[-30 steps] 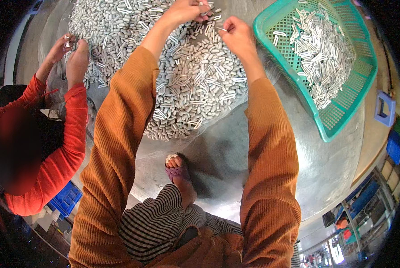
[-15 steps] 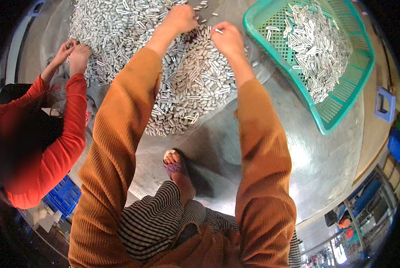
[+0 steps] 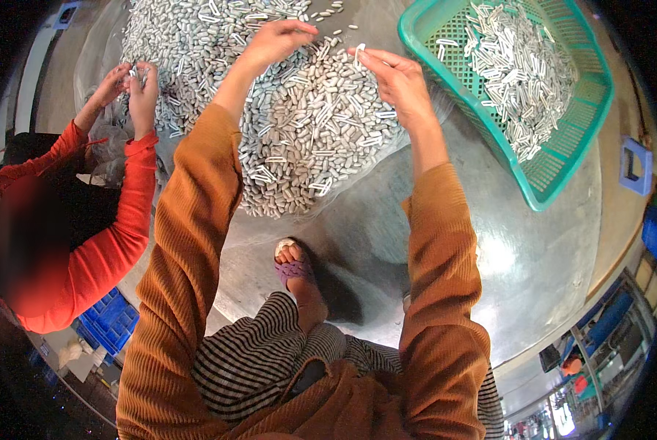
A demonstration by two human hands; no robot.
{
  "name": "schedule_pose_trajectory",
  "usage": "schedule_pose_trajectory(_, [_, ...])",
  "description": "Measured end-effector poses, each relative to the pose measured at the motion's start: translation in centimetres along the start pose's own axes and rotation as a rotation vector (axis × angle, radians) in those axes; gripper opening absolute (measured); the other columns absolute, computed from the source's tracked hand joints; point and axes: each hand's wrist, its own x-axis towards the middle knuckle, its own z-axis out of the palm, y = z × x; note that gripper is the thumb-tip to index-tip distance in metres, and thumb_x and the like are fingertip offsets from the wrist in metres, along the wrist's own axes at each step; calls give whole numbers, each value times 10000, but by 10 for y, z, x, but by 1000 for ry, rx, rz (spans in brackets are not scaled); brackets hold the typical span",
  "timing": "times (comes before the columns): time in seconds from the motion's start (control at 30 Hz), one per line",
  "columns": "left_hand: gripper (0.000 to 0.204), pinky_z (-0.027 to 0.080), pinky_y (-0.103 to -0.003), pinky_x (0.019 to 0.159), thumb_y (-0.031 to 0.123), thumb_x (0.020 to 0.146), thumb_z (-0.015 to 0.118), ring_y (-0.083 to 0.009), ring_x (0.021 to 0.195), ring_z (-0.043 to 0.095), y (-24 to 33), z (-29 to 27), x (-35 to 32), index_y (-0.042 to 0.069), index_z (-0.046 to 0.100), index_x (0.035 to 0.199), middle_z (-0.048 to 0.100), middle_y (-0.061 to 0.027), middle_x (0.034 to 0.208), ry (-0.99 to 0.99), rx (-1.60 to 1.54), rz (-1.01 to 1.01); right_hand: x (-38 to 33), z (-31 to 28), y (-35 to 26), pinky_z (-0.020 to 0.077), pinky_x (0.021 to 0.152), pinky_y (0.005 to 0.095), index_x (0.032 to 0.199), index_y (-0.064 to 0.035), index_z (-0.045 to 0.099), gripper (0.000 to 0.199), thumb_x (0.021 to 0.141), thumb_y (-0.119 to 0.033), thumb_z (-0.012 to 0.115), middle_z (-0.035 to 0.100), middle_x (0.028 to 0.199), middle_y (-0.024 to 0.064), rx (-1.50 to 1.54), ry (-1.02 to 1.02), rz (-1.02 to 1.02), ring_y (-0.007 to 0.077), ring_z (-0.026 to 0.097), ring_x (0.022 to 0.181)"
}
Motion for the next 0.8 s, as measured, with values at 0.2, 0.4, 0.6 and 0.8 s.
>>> schedule_pose_trajectory(0.2, [256,507,-429,761,262,745,661,-307,893,637,15,16,-10,185,662,988,670,-124,892,55,828,59,14,18,-4,398,507,204,906,-26,648,218,888,-228,570,479,625,-41,448,41,-19,46,430,535])
schedule_pose_trajectory(0.4, [240,481,-360,621,301,688,673,-224,686,608,8,-2,-31,112,662,835,643,-83,767,-12,797,38,69,48,11,501,768,401,885,-61,664,334,815,-382,608,668,903,108,-873,229,7,273,636,887])
schedule_pose_trajectory(0.6, [186,212,-202,435,182,796,578,-43,512,369,4,-57,-61,52,579,928,475,46,695,-138,-829,49,77,71,13,502,780,388,924,-62,676,323,737,-324,710,672,934,106,-882,261,-71,246,645,858])
schedule_pose_trajectory(0.8, [172,221,-200,435,209,822,575,-42,533,397,11,-49,-77,71,598,922,502,32,765,12,-670,-45,0,14,0,411,576,239,969,-12,607,282,808,-236,668,494,657,-27,412,-134,-54,106,457,600])
